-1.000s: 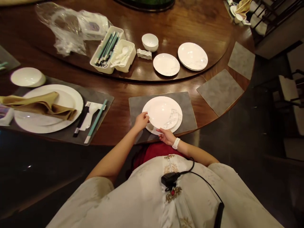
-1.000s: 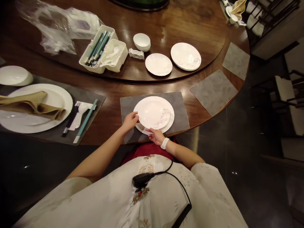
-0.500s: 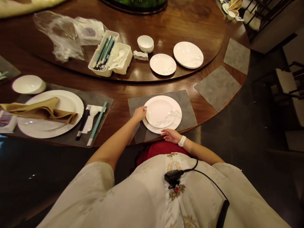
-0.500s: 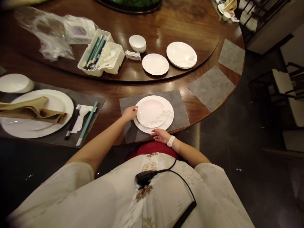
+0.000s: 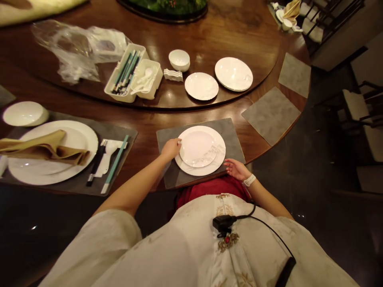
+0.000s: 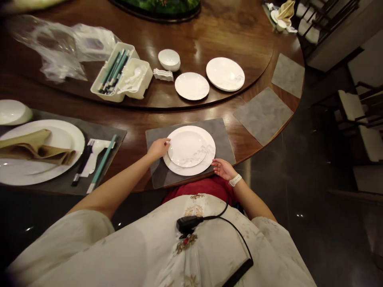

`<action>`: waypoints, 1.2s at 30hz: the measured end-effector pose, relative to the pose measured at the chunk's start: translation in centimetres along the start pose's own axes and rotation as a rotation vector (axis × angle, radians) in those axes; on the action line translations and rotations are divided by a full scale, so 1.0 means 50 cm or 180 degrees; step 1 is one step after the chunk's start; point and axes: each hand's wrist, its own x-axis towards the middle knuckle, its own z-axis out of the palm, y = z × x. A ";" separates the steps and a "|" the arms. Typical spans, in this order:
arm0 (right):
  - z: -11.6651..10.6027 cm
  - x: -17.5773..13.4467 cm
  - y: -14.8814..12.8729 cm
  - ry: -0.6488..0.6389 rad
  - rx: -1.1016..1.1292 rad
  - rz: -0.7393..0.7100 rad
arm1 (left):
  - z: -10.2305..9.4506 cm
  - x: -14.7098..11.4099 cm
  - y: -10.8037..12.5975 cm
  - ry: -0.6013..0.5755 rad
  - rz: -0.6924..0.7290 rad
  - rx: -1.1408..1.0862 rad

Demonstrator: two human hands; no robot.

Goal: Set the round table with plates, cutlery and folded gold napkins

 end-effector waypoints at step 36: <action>-0.280 0.418 -0.796 -0.0433 -0.0131 -0.1584 | 0.161 0.190 0.526 0.2853 -0.2617 -0.4368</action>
